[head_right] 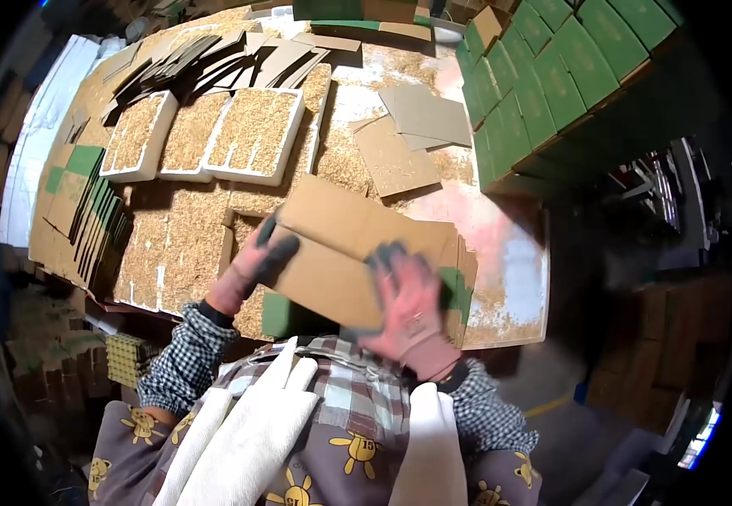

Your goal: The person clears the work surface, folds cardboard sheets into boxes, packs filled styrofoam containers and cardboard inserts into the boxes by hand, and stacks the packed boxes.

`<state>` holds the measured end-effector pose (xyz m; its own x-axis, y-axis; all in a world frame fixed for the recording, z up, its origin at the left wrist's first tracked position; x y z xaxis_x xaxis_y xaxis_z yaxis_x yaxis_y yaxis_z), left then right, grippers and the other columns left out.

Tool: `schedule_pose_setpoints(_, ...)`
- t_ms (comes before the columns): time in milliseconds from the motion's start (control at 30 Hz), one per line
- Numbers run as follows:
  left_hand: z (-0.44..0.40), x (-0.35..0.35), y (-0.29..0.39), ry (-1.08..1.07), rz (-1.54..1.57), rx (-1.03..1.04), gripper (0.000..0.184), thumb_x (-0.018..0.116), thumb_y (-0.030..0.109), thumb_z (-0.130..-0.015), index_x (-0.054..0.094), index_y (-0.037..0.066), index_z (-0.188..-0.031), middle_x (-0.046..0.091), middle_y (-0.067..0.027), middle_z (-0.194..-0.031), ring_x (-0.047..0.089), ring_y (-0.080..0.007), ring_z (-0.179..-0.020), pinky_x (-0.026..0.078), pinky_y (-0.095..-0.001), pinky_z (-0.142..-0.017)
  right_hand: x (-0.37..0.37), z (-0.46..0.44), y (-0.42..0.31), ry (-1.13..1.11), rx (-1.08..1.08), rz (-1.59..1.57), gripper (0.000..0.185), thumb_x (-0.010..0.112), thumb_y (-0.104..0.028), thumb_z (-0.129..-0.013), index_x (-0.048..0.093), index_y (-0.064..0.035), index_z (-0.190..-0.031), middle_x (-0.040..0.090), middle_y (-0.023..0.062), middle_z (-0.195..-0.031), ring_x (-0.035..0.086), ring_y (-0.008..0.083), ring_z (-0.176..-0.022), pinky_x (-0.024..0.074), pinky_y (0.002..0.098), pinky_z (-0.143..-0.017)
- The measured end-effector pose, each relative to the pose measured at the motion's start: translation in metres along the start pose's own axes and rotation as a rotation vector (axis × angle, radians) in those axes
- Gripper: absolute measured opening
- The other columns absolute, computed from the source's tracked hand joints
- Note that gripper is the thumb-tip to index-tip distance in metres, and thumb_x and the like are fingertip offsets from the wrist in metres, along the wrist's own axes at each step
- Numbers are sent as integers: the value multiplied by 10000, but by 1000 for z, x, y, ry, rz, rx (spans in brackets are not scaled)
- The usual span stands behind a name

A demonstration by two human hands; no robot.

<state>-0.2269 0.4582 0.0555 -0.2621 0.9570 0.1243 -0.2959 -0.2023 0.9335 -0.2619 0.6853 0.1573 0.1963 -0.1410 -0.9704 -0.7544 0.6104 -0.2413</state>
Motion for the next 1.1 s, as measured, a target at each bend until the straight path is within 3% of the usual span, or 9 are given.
schedule_pose_setpoints(200, 27, 15, 29, 102, 81, 356, 504, 526, 213, -959, 390, 19, -1404, 489, -93, -1348, 463, -146, -1212, 378, -311, -1016, 5, 38, 47, 297, 154, -232, 1084, 857, -369, -558, 298, -25, -1421, 382, 270, -1396, 306, 421, -1335, 209, 529, -1134)
schedule_pose_setpoints(267, 51, 34, 140, 47, -67, 573, 449, 591, 156, -881, 513, 35, -1307, 561, -91, -1248, 556, -185, -1113, 455, -320, -926, 68, 38, 34, 31, 547, -1473, 817, 789, -245, -683, 399, 1, -1357, 468, 251, -1332, 404, 396, -1288, 317, 457, -1093)
schedule_pose_setpoints(367, 48, 86, 156, -341, -762, 768, 441, 610, 43, -715, 642, 135, -1145, 601, -116, -1038, 601, -286, -933, 508, -354, -811, 58, 40, 73, 317, -23, -800, 599, 567, -29, -873, 349, -6, -1431, 466, 124, -1392, 454, 216, -1269, 430, 354, -1019)
schedule_pose_setpoints(467, 56, 158, 107, -609, -857, 670, 470, 603, 29, -681, 653, 190, -1120, 599, -102, -1014, 599, -292, -959, 505, -373, -810, 33, 8, 139, 442, 215, -2107, 630, 428, -141, -939, 164, -47, -1503, 238, 143, -1537, 240, 249, -1419, 228, 375, -1146)
schedule_pose_setpoints(533, 59, 207, 60, -915, -866, 531, 416, 623, 64, -720, 646, 200, -1112, 602, -96, -1128, 597, -280, -989, 494, -363, -850, 3, -33, 127, 400, 427, -1607, 541, 563, -136, -909, 405, -64, -1422, 460, 114, -1404, 495, 202, -1213, 400, 374, -1040)
schedule_pose_setpoints(633, 62, 128, 88, -228, -742, 843, 371, 659, 183, -762, 632, 186, -1132, 596, -113, -1136, 588, -285, -989, 483, -348, -882, 33, -65, 116, 135, 169, -565, 302, 675, -137, -802, 674, -34, -1085, 685, 117, -995, 616, 217, -1015, 467, 321, -919)
schedule_pose_setpoints(733, 57, 3, 76, 564, -1502, 75, 594, 681, 260, -787, 478, 156, -1335, 591, -156, -1157, 571, -297, -1079, 465, -382, -928, 6, -146, 90, -353, 83, -907, 360, 670, -157, -850, 630, -32, -1186, 663, 106, -1108, 606, 183, -1048, 471, 319, -931)
schedule_pose_setpoints(933, 68, 5, -8, 401, -658, -218, 710, 636, 201, -847, 285, 28, -1440, 467, -243, -1335, 478, -382, -1226, 398, -402, -1032, 110, -462, 121, 149, 166, -885, 663, 676, -446, -841, 546, 55, -1256, 627, 155, -1194, 576, 225, -1097, 433, 285, -954)
schedule_pose_setpoints(1100, 59, -5, -13, 459, -520, -163, 658, 607, 147, -853, 314, 30, -1431, 450, -229, -1354, 463, -381, -1241, 378, -390, -1049, 135, -474, 58, -353, 94, -1071, 412, 797, -332, -756, 645, 0, -948, 655, 64, -777, 602, 151, -670, 501, 277, -647)
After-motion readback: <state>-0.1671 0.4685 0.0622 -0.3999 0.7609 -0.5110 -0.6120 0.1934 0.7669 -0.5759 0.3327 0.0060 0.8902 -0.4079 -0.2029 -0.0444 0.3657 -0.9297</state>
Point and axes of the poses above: each hand's wrist, its own z-axis away from the middle knuckle, its own x-axis out of the palm, y = z × x, the point moved 7 cm from there along -z, towards the middle knuckle
